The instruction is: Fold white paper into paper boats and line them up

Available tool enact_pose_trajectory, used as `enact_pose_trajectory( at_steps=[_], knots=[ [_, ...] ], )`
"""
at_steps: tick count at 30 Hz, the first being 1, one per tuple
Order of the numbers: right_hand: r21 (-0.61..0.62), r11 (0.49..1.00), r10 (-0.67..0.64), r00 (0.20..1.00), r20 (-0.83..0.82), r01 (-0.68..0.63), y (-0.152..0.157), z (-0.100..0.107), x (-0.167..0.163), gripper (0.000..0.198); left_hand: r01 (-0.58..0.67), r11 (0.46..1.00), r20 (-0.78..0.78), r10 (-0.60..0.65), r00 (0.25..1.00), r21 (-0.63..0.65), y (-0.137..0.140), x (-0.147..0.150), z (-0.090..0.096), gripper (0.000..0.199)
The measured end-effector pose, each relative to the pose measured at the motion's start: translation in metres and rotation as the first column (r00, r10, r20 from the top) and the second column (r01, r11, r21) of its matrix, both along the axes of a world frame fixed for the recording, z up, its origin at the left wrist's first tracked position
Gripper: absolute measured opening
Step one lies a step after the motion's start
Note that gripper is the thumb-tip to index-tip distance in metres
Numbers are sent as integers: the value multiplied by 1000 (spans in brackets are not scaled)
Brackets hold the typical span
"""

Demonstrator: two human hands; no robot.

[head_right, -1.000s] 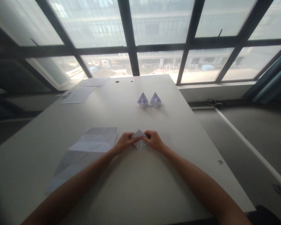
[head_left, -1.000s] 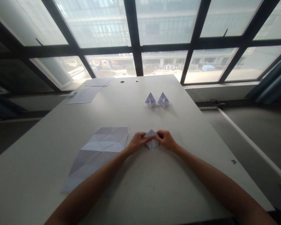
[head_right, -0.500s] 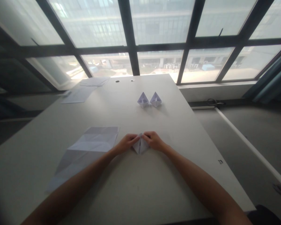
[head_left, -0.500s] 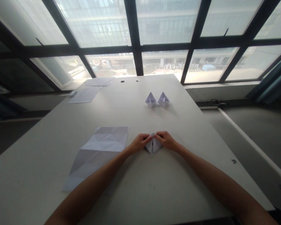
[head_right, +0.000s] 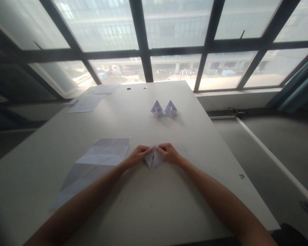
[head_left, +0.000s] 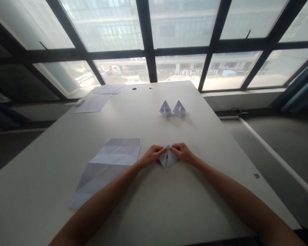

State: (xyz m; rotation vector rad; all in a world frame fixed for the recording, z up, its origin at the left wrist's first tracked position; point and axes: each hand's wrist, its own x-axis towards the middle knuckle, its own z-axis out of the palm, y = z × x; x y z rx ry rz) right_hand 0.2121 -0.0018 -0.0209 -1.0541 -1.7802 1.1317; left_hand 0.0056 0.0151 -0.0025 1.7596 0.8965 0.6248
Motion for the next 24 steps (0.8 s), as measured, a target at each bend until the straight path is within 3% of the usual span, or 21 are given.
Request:
enact_pose_trajectory(
  at_steps=[13,19,24],
  knots=[
    [5,996,-83,996,-41,84,-1,-2,0,41,-153,980,87,165,982,-124,2,-3,7,51],
    [9,1000,-14,1000,8,14,-1,-1,0,41,-95,995,30,95,995,0,4,-3,1,44],
    [8,999,30,999,37,-31,-1,-2,1,38,-83,996,7,83,997,31,6,-4,-4,39]
  ],
)
